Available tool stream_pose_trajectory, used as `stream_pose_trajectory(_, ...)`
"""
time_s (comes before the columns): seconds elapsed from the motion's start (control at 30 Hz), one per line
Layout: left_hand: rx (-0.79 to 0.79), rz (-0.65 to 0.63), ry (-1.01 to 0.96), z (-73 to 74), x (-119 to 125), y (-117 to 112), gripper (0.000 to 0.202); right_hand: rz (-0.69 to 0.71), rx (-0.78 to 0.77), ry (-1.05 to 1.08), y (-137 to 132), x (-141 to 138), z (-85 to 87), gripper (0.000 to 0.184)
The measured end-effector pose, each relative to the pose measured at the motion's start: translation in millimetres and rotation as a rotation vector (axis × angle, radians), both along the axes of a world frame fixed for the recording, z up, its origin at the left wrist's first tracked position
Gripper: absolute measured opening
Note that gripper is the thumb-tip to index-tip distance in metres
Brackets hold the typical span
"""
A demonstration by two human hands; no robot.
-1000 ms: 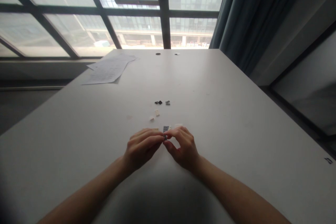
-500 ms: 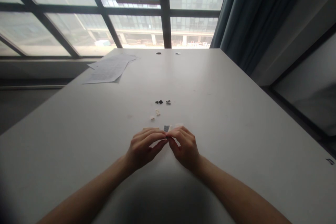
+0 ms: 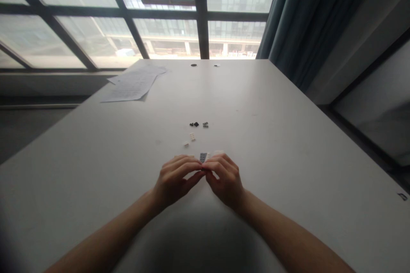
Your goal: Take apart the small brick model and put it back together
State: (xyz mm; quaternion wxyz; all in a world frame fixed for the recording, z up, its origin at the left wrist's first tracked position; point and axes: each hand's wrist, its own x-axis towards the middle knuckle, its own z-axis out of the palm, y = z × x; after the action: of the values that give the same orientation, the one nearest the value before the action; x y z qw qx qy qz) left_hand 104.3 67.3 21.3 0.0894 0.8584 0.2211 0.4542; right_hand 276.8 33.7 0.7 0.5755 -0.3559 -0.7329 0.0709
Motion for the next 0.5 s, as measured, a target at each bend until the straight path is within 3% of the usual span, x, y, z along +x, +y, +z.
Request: stream_pose_trajectory(0.5,0.001,-0.056,-0.086,-1.2,-0.8,0.1,0.016,0.012,-0.024,0.007,-0.5,0.0,1.3,0.021)
